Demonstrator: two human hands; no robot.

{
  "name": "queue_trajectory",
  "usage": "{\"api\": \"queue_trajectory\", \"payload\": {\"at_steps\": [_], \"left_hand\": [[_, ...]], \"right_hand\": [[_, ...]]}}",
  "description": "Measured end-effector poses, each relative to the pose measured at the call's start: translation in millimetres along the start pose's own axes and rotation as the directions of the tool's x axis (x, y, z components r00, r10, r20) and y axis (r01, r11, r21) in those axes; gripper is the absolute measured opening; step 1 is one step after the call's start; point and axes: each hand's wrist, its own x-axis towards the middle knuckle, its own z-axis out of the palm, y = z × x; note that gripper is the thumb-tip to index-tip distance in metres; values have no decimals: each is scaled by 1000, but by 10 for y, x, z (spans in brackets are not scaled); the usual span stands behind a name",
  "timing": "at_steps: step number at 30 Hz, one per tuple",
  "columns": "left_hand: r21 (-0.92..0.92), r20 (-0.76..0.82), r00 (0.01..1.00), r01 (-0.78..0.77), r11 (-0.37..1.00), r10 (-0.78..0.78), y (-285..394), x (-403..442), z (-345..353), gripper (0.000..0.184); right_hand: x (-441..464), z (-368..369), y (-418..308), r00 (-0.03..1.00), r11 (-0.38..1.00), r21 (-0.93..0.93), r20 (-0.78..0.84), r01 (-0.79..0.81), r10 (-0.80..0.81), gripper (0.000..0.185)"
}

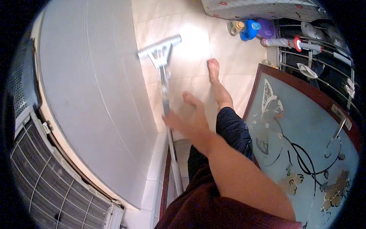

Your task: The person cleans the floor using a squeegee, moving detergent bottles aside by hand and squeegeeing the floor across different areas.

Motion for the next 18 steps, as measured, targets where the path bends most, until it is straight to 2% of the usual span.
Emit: {"api": "queue_trajectory", "payload": {"at_steps": [2,3,5,6,8,9,11,13,15,16,17,18], "left_hand": [[73,-12,979,206,976,-205,-399,-389,-113,30],[97,-18,963,269,958,-269,-539,-520,-161,30],[133,-29,948,318,939,-317,-724,-649,-233,31],[151,-33,950,312,938,-310,-793,-653,-247,32],[182,-30,964,264,947,-263,-799,-576,-228,33],[204,-23,975,221,954,-221,-815,-482,-191,34],[251,-12,997,78,965,-78,-546,-149,-84,36],[311,4,994,-106,945,110,-81,249,88,38],[288,1,975,-211,934,220,635,578,290,37],[259,-5,968,-242,935,252,970,554,337,36],[273,0,969,-238,932,247,1119,459,325,36],[192,18,974,-226,955,227,1282,430,340,37]], "right_hand": [[-443,571,655,1000,990,-139,-27,6,-10,61],[-800,603,584,959,919,279,131,-281,253,32],[-963,899,812,930,920,147,118,-362,347,34],[-900,915,829,936,924,155,103,-350,337,34],[-925,862,771,964,964,145,-119,-222,240,35],[-813,655,802,1000,990,-138,-20,6,-9,36],[-532,82,473,978,998,-44,-202,44,-52,36],[-173,-661,-19,923,992,112,-384,60,-12,36],[131,-1384,-443,877,975,211,-479,68,43,37],[545,-1730,-293,900,989,12,-415,150,-132,35],[187,-1985,-674,885,969,237,-436,-63,164,34],[240,-2014,-536,893,957,286,-415,-55,175,33]]}}
